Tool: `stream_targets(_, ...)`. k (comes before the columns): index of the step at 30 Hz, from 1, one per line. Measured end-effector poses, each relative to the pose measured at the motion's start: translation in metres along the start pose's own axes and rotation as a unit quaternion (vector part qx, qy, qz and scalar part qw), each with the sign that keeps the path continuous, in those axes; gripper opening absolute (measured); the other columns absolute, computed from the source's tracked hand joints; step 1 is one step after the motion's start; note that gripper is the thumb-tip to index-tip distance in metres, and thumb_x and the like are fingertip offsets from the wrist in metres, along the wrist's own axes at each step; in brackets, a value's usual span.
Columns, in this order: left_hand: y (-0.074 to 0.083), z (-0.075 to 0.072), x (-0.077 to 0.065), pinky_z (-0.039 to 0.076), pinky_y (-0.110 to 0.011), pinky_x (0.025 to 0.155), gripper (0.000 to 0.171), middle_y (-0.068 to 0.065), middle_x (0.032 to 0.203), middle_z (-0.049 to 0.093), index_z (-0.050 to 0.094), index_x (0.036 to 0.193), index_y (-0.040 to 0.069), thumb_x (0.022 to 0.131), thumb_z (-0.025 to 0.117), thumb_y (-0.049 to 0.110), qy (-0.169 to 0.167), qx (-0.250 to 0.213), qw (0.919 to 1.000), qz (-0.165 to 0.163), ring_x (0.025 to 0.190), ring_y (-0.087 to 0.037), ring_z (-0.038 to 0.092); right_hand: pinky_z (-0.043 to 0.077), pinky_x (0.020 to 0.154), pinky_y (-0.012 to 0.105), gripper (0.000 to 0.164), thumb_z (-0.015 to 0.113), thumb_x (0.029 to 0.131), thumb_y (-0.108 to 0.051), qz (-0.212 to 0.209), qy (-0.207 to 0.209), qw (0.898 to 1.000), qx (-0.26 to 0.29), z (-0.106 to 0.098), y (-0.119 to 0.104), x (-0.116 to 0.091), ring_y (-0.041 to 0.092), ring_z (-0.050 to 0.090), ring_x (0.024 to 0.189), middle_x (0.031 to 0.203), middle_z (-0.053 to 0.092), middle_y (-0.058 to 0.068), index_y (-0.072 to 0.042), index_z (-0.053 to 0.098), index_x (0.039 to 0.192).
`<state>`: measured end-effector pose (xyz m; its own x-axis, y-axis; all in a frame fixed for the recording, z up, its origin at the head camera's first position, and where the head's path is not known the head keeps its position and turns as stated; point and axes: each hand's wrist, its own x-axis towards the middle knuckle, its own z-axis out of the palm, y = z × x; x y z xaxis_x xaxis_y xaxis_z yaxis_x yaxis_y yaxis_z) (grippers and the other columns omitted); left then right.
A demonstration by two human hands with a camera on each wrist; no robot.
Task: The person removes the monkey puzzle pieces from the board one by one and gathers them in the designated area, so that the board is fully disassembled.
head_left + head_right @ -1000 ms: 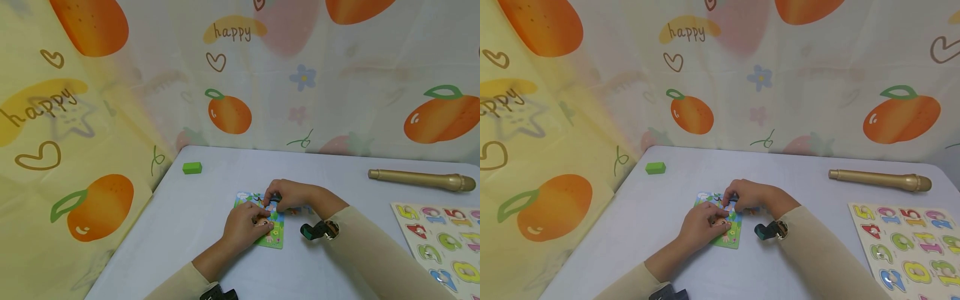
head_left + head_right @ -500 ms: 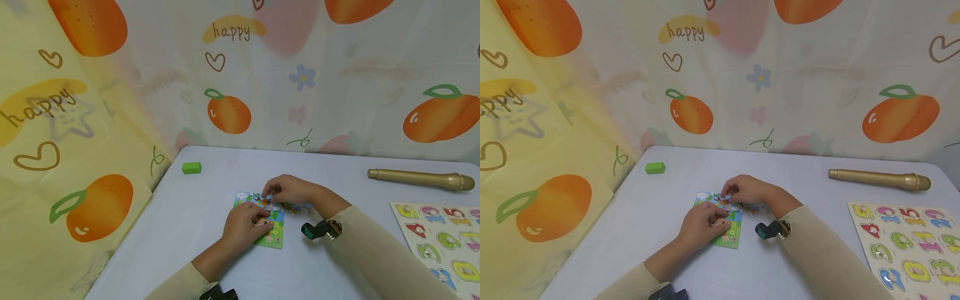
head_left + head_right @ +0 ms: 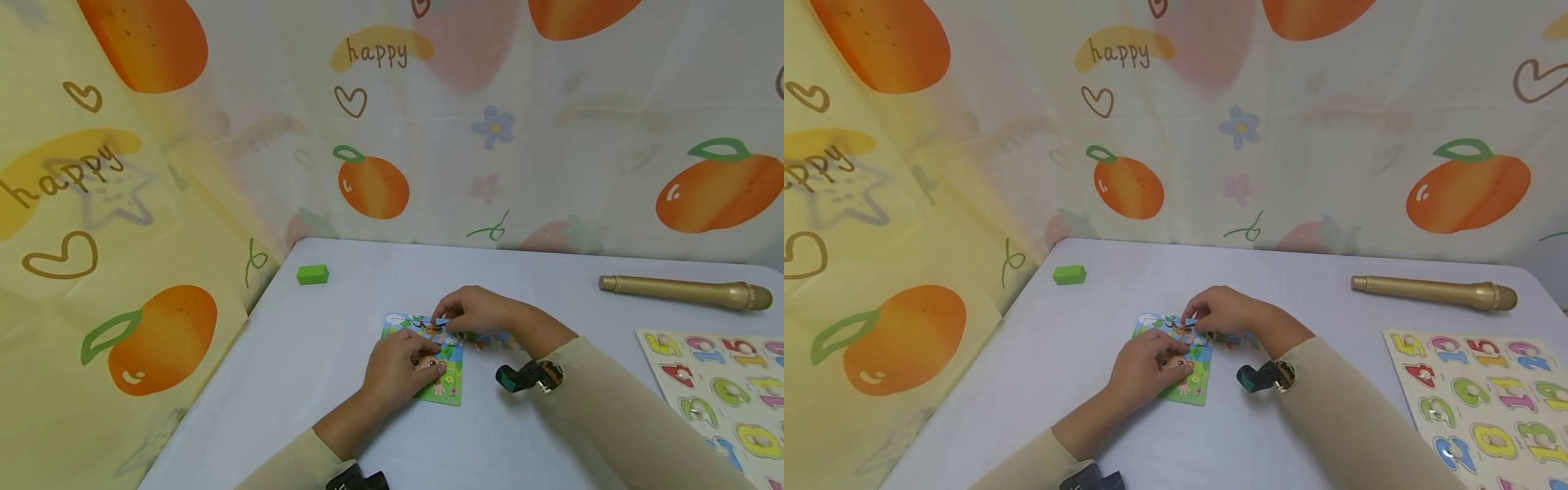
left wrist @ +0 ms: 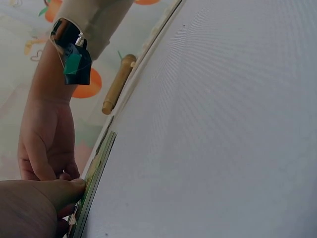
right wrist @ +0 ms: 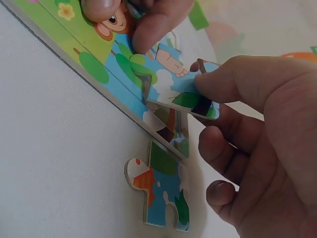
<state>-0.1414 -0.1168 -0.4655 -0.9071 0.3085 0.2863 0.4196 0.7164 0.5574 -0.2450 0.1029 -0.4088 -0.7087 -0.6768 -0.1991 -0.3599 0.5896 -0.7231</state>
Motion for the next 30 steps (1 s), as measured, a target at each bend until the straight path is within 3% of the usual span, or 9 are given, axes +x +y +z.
stream_targets(17, -0.001, 0.000, -0.002, 0.049, -0.030, 0.076, 0.024, 0.011, 0.098, 0.069, 0.084, 0.105, 0.021, 0.085, 0.091, 0.032, 0.000, 0.005, 1.0000, -0.006, 0.088, -0.008, 0.063, 0.050, 0.075, 0.037, 0.013, 0.070, 0.099, -0.009, 0.023, 0.047, 0.998, 0.031, -0.026, 0.016, -0.034, 0.019, 0.057, 0.081, 0.088, 0.065, 0.002, -0.009, 0.075, 0.110)
stream_targets(30, -0.001, 0.002, -0.002, 0.047, -0.030, 0.076, 0.024, 0.011, 0.100, 0.070, 0.084, 0.106, 0.022, 0.085, 0.091, 0.031, 0.001, -0.002, 1.0000, -0.009, 0.087, -0.007, 0.063, 0.047, 0.075, 0.032, 0.014, 0.074, 0.097, -0.013, 0.059, 0.048, 0.996, 0.047, -0.045, 0.062, -0.086, 0.019, 0.055, 0.085, 0.083, 0.061, -0.001, -0.007, 0.074, 0.109)
